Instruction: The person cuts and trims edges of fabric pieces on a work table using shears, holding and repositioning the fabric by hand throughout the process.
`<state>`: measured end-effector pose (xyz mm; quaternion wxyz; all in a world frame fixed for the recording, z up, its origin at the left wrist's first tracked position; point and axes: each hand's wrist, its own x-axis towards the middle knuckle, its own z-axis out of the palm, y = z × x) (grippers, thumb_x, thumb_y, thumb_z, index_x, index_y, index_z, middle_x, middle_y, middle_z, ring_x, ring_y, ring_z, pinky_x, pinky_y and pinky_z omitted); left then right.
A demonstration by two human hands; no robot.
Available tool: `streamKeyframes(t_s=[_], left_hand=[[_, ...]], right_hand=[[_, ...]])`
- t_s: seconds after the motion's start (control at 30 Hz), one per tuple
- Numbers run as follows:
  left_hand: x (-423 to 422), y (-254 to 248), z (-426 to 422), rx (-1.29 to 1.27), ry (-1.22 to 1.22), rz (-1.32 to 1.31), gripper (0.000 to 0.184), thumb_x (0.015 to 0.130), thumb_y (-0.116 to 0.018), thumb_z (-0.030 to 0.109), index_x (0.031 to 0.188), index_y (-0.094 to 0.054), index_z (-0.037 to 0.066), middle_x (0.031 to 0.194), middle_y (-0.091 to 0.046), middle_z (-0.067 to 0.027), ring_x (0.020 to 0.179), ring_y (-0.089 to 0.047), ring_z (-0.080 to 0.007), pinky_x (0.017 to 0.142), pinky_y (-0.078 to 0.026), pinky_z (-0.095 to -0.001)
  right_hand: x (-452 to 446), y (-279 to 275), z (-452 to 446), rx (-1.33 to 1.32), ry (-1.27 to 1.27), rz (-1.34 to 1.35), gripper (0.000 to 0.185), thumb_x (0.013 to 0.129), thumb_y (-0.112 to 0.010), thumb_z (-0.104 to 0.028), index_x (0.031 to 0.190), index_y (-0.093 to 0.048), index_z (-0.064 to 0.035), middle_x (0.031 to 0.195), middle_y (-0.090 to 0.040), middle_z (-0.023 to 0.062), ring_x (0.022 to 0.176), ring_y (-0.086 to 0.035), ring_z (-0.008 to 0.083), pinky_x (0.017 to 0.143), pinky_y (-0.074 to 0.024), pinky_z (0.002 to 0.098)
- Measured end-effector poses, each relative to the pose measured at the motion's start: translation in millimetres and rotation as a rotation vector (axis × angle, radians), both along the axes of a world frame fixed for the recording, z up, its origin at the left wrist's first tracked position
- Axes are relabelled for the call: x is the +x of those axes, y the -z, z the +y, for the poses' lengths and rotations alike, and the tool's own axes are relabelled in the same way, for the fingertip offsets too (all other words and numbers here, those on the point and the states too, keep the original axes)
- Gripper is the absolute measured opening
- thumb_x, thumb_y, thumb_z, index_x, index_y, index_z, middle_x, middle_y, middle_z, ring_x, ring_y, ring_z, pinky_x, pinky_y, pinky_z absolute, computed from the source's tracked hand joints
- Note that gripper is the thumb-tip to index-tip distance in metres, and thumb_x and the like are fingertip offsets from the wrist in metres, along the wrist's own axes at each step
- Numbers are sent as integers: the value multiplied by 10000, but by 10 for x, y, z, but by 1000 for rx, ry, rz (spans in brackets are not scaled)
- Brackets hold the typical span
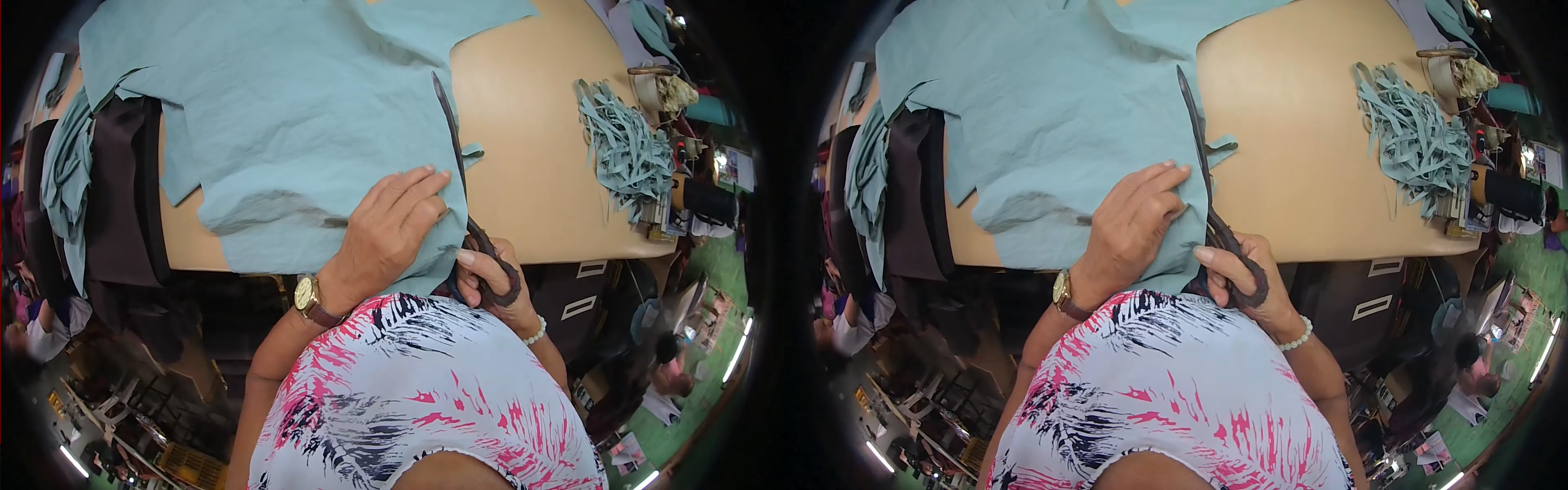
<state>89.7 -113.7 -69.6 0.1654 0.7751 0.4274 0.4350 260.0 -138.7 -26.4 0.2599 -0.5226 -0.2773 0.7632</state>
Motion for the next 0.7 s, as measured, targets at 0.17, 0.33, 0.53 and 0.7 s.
streamKeyframes(t_s=[0.17, 0.33, 0.53, 0.7], left_hand=[[30, 29, -18, -40, -18, -121, 173, 697, -604, -34, 822, -490, 4, 1000, -588, -154, 941, -562, -340, 755, -473, -374], [82, 59, -31, -40, -50, -166, 163, 678, -605, -26, 793, -495, 11, 990, -584, -145, 950, -551, -329, 762, -468, -366], [47, -3, 17, -149, 10, -143, 117, 736, -588, 48, 811, -504, 15, 987, -587, -140, 929, -553, -330, 754, -465, -370], [-357, -248, 605, -233, 125, 128, 167, 793, -564, 135, 903, -540, 11, 1044, -569, -142, 957, -532, -335, 795, -436, -359]], right_hand=[[-37, 0, -19, 1, -20, 4, 257, 803, -558, -195, 627, -453, -43, 471, -444, 7, 389, -419, 59, 375, -299, 187], [-81, 10, -41, 14, -27, 8, 258, 809, -543, -193, 626, -454, -34, 456, -447, 15, 396, -422, 64, 391, -310, 192], [-102, 51, -67, 24, -12, 31, 258, 814, -530, -183, 616, -445, -41, 441, -447, 21, 388, -415, 66, 387, -309, 197], [-82, 69, -62, 70, -6, 74, 274, 810, -542, -182, 597, -426, -54, 450, -436, 14, 381, -411, 65, 380, -306, 196]])
